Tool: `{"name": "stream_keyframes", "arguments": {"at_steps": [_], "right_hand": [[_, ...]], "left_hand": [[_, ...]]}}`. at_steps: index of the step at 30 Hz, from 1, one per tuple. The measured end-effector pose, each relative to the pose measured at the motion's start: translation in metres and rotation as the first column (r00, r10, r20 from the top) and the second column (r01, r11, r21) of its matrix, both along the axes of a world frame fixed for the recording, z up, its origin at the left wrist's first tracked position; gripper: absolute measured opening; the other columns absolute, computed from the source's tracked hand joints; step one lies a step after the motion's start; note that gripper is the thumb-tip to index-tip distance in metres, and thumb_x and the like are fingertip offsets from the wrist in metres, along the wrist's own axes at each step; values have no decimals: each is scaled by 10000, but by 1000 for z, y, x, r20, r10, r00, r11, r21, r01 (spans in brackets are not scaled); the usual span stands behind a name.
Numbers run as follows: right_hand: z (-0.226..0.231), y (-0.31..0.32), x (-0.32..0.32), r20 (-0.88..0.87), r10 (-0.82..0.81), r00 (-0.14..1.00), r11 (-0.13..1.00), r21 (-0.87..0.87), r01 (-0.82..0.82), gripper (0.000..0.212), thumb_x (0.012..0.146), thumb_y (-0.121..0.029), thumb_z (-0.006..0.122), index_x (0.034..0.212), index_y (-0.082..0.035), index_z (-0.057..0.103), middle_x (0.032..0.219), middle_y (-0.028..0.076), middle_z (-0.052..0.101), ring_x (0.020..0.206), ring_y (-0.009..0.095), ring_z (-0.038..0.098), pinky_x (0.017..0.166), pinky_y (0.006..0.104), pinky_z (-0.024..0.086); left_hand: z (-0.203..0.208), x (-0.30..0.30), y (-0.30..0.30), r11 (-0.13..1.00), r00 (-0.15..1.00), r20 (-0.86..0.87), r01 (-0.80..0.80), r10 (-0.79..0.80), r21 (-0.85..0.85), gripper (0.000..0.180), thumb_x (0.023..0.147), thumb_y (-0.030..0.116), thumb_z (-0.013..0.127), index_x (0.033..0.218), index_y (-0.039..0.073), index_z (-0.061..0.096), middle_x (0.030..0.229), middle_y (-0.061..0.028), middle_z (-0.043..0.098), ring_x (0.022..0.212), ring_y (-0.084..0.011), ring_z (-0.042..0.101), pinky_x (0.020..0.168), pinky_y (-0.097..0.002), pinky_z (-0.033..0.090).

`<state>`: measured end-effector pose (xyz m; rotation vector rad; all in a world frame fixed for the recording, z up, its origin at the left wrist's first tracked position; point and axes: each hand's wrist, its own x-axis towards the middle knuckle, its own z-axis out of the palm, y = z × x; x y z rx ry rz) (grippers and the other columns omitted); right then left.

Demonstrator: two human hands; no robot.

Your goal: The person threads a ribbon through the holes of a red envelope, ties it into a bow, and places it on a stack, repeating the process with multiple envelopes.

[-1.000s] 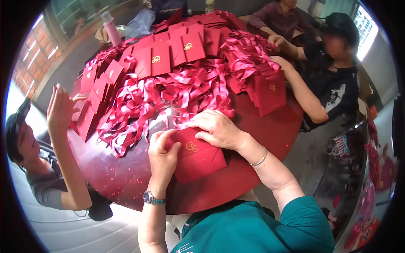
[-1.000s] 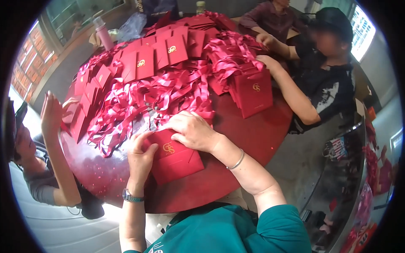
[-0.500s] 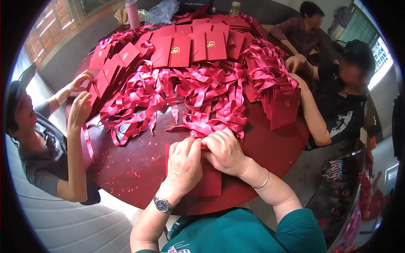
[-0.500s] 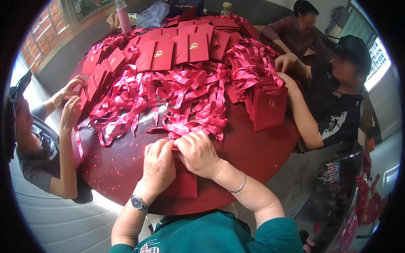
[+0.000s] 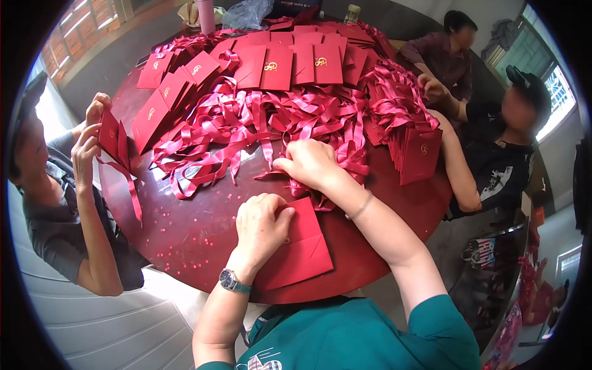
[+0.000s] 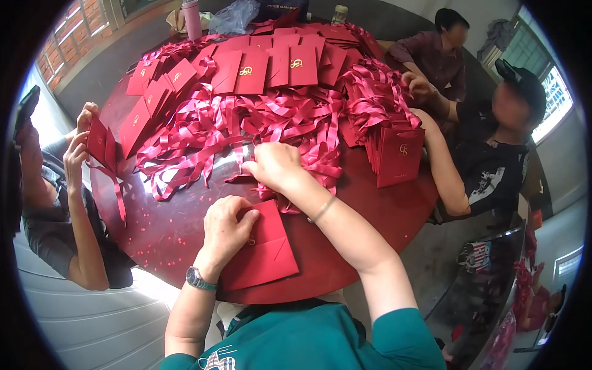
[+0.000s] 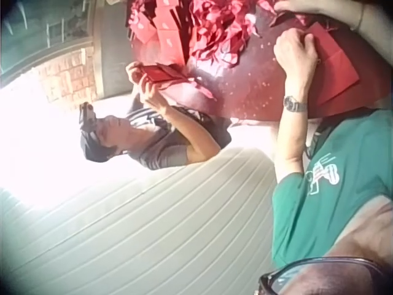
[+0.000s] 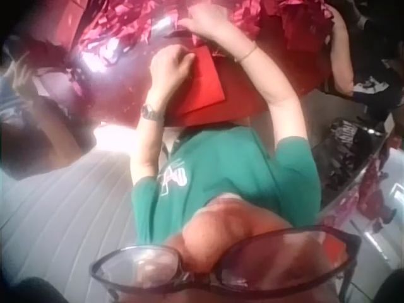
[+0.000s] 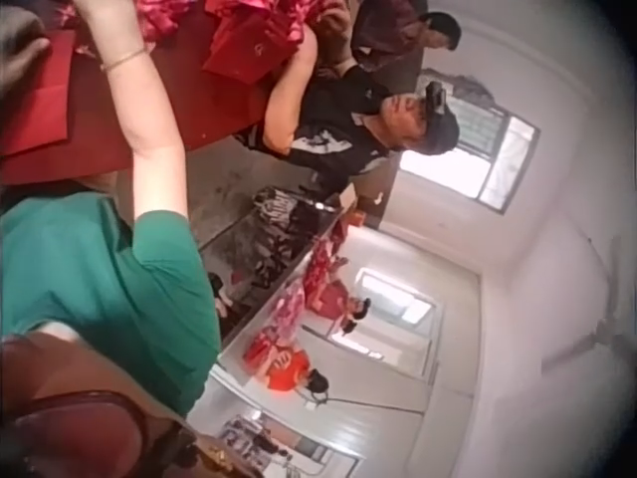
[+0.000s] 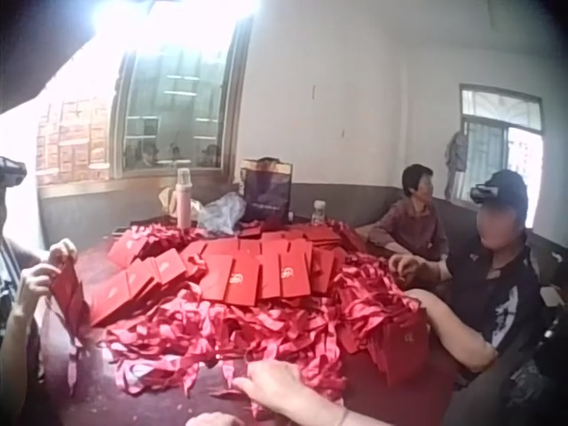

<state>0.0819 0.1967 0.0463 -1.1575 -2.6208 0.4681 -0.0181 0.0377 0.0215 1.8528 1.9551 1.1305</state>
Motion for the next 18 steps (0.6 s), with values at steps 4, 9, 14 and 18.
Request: {"name": "stream_keyframes", "arguments": {"at_steps": [4,9,14,18], "right_hand": [[-6,10,-4,-175,42,984,995,-82,-57,260,800,-286,683,817,-27,692,796,135,683,745,265,669,687,389,519],[23,2,41,-743,-154,651,707,-543,-453,166,896,-12,603,1060,-7,580,914,3,621,820,101,613,752,245,496],[22,-30,73,-713,-184,677,751,-546,-371,266,920,-14,592,1184,17,582,993,16,635,894,87,608,815,227,500],[7,-53,79,-681,-185,709,803,-520,-290,181,931,-41,623,1098,29,643,971,2,652,851,58,578,760,217,484]], "left_hand": [[1,3,2,999,999,-30,-20,21,32,171,759,151,753,822,44,635,799,-110,636,807,-314,632,722,-415,494],[-1,0,-1,998,1000,-3,-23,23,59,149,764,124,744,829,49,633,801,-107,632,793,-311,636,704,-408,499],[1,1,-2,991,986,117,-126,121,35,115,810,126,710,868,55,641,839,-106,650,814,-307,651,708,-398,510],[2,1,0,991,967,218,-125,133,-51,130,831,130,690,933,54,662,909,-110,668,869,-310,657,754,-399,512]]}}
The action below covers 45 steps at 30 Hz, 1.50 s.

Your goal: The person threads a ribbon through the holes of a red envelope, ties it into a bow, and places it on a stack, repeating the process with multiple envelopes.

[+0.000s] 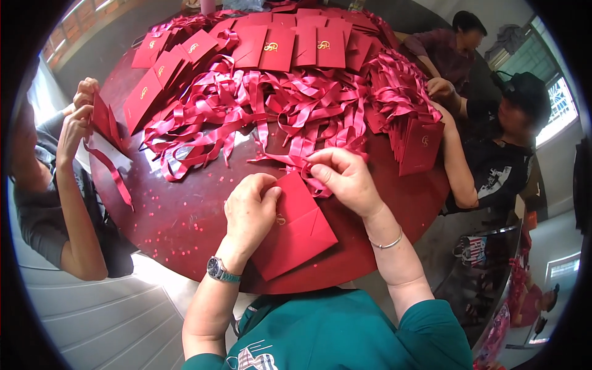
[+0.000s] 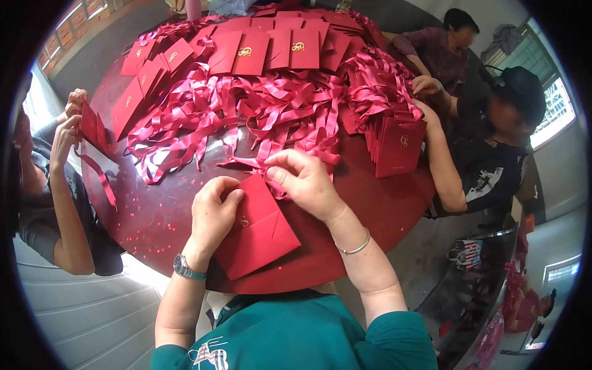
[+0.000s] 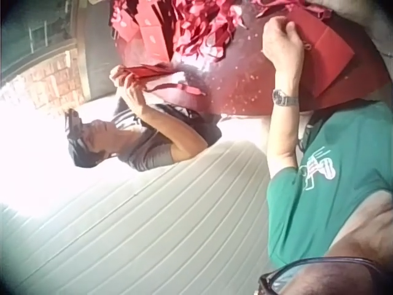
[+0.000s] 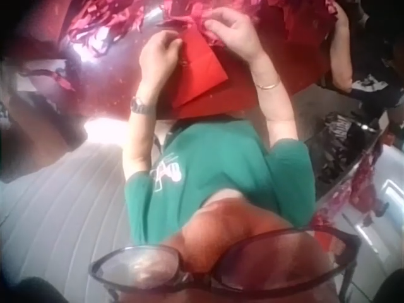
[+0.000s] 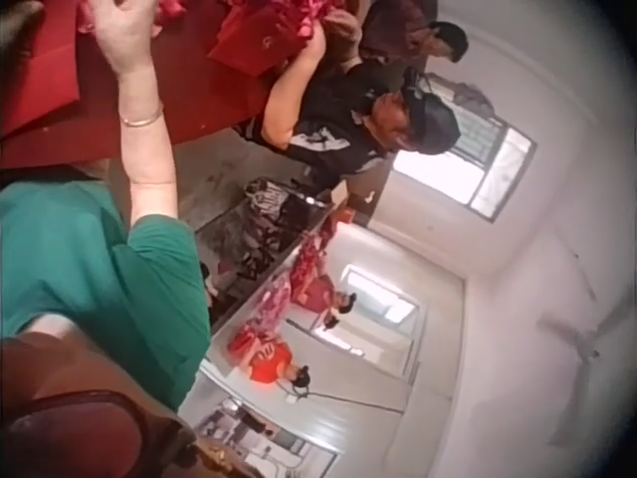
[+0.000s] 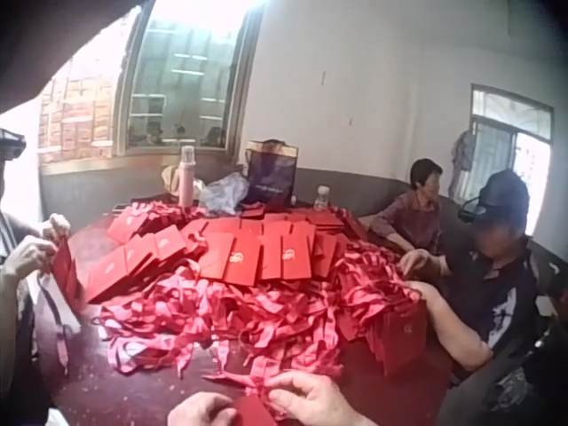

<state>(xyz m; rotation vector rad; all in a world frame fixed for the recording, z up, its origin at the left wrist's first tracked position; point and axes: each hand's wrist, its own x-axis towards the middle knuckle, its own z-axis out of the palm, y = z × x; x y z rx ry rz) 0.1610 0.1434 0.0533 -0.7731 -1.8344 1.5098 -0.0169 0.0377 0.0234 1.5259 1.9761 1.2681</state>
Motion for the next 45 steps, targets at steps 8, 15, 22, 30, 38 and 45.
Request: {"name": "stream_keyframes", "arguments": {"at_steps": [8,15,22,30,38,45], "right_hand": [[-5,-27,-16,235,-147,961,613,784,-98,102,787,-70,720,878,-39,687,868,99,643,780,273,630,696,355,484],[-3,-33,-22,292,-170,941,521,837,-166,128,724,-62,714,842,-68,662,859,81,625,749,271,603,689,371,461],[-3,-31,-24,238,-133,962,473,868,-149,143,750,-36,714,883,-61,665,835,81,652,739,268,621,683,367,465],[0,-31,-24,148,-125,981,540,840,-58,138,777,-37,723,900,-51,661,757,83,645,660,268,607,644,361,454],[1,-34,-29,281,-162,946,460,869,-180,105,727,-36,724,789,-65,645,662,63,579,592,251,561,607,371,430],[6,-37,-34,351,-196,916,440,866,-238,100,747,-56,696,732,-60,597,639,76,555,593,259,564,604,378,433]], "left_hand": [[0,-2,-2,999,997,64,50,-48,-21,141,845,103,656,973,48,673,941,-124,682,893,-311,663,793,-398,514],[8,-16,-4,965,902,423,183,-89,-186,133,857,46,625,970,-14,661,873,-145,697,814,-237,685,755,-339,525],[10,-20,-5,961,825,554,232,-113,-150,177,882,61,622,1023,-38,662,871,-124,705,814,-185,672,754,-318,526],[20,-26,-6,912,738,667,338,-103,-233,190,899,20,590,1068,-55,630,950,-54,665,876,-99,603,809,-259,496],[12,-23,-6,927,821,558,294,-120,-233,188,879,26,612,1048,-53,635,930,-46,662,862,-100,602,801,-267,498],[13,-14,-7,959,923,364,208,-126,-195,211,846,45,640,1033,-54,649,938,-135,700,857,-153,653,783,-301,514]]}}
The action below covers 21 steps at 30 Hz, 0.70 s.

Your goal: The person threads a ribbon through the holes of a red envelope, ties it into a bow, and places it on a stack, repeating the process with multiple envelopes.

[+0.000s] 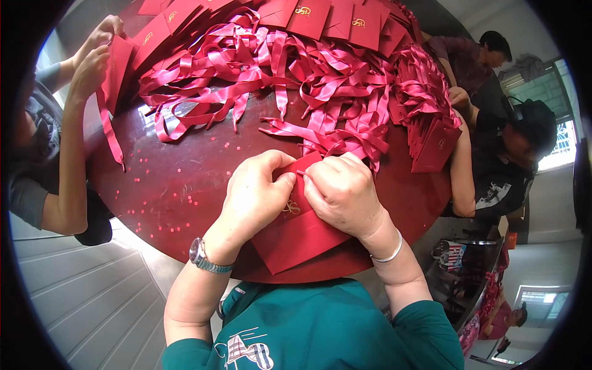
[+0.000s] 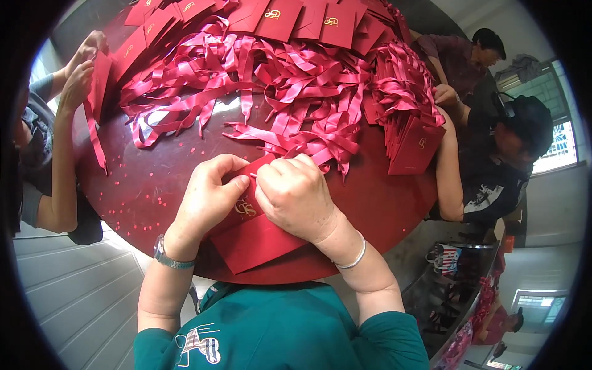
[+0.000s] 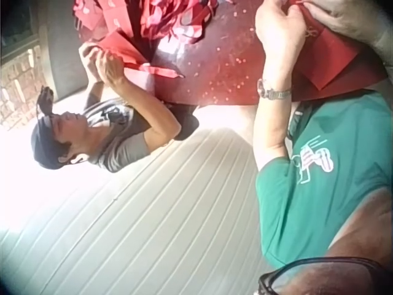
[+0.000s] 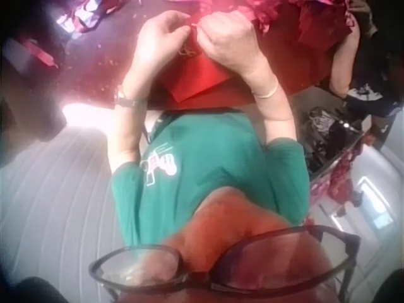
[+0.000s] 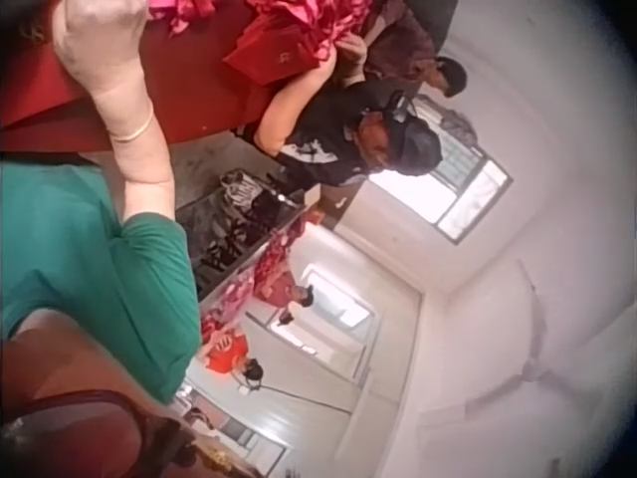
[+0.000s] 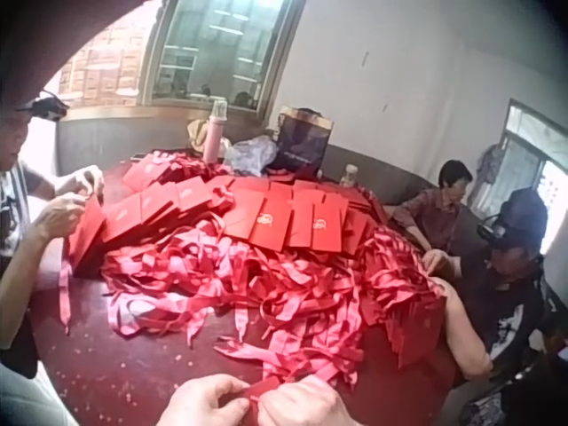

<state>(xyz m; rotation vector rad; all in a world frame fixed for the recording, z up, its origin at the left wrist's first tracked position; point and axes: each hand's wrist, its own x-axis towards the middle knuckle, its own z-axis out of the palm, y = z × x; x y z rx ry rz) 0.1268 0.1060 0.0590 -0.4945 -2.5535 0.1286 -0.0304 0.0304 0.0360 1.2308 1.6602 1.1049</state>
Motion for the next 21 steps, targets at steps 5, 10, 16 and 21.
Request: {"name": "stream_keyframes", "arguments": {"at_steps": [5,10,16,21], "right_hand": [[10,-5,-10,176,-56,983,998,33,51,136,747,-71,645,672,-54,532,618,88,547,594,263,593,593,386,449],[13,-11,-27,313,-91,945,991,122,54,86,735,-69,607,674,-59,548,600,93,563,549,265,605,555,370,470],[-2,-13,-29,233,-117,965,988,127,89,97,709,-77,618,666,-62,533,594,100,560,543,258,607,533,368,471],[-15,-7,-21,169,-44,985,991,135,21,110,756,-73,631,684,-60,550,613,120,577,538,286,601,538,399,485]], "left_hand": [[-4,13,-4,947,901,-396,-48,179,318,145,776,45,649,915,21,678,865,-155,667,825,-339,655,715,-411,520],[-8,14,-3,924,847,-470,-64,250,377,38,738,59,634,736,66,596,719,-107,584,725,-327,615,636,-445,496],[-13,5,-1,918,875,-413,-81,252,389,33,761,78,631,765,52,650,760,-124,627,759,-334,640,660,-447,510],[-10,1,-3,935,875,-432,-62,219,348,128,790,41,621,901,34,685,850,-136,663,814,-340,655,690,-429,522]]}}
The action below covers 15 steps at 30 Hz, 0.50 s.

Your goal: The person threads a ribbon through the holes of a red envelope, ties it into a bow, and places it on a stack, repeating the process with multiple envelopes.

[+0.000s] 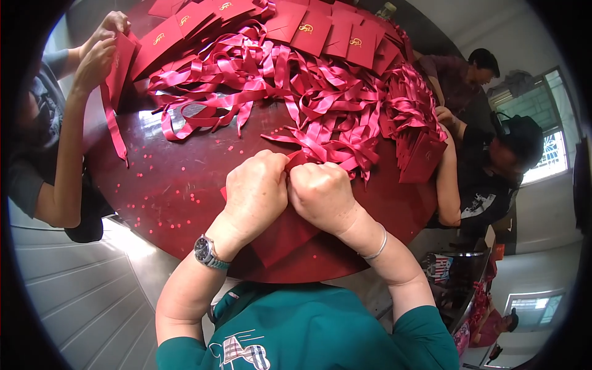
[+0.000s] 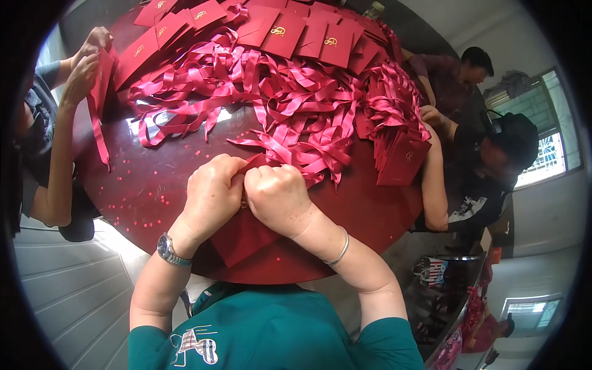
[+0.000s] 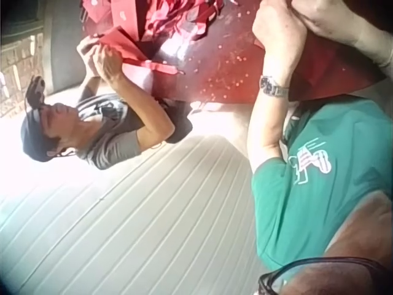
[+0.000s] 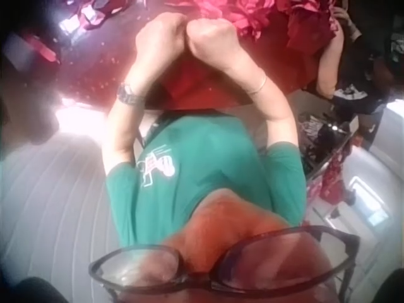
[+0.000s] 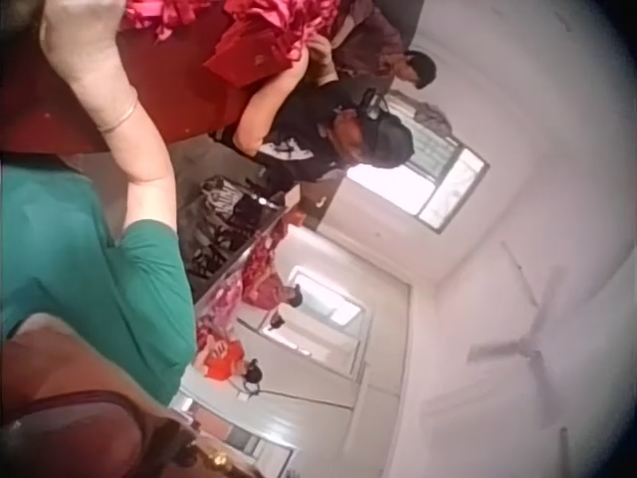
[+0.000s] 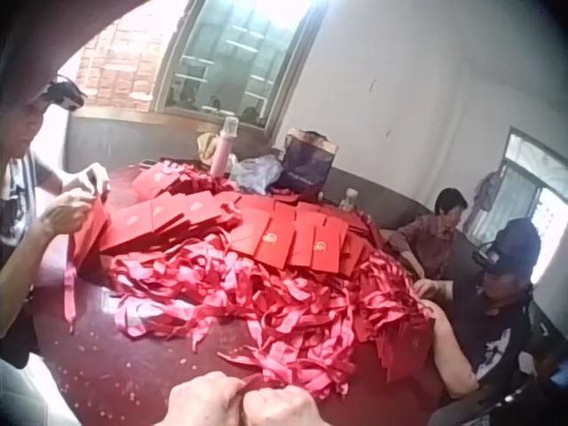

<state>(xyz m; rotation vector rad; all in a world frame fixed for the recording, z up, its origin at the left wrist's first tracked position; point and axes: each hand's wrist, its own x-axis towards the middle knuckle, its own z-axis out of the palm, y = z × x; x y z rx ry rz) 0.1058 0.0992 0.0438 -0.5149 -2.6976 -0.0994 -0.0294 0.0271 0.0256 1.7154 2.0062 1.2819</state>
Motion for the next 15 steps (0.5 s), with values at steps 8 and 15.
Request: {"name": "stream_keyframes", "arguments": {"at_steps": [8,15], "right_hand": [[10,10,7,-53,-267,962,770,-612,180,110,784,-83,628,747,3,686,672,175,657,604,318,658,554,381,505],[23,7,-3,142,-265,954,893,-336,298,148,785,-148,641,742,-20,704,674,189,649,599,323,659,573,402,516]], "left_hand": [[-4,7,0,995,987,-151,72,-60,73,50,744,43,623,778,57,590,768,-119,590,739,-320,634,639,-443,507],[-4,8,0,996,996,-86,31,-23,84,67,725,31,623,778,58,591,768,-117,585,742,-318,631,639,-436,506]]}}
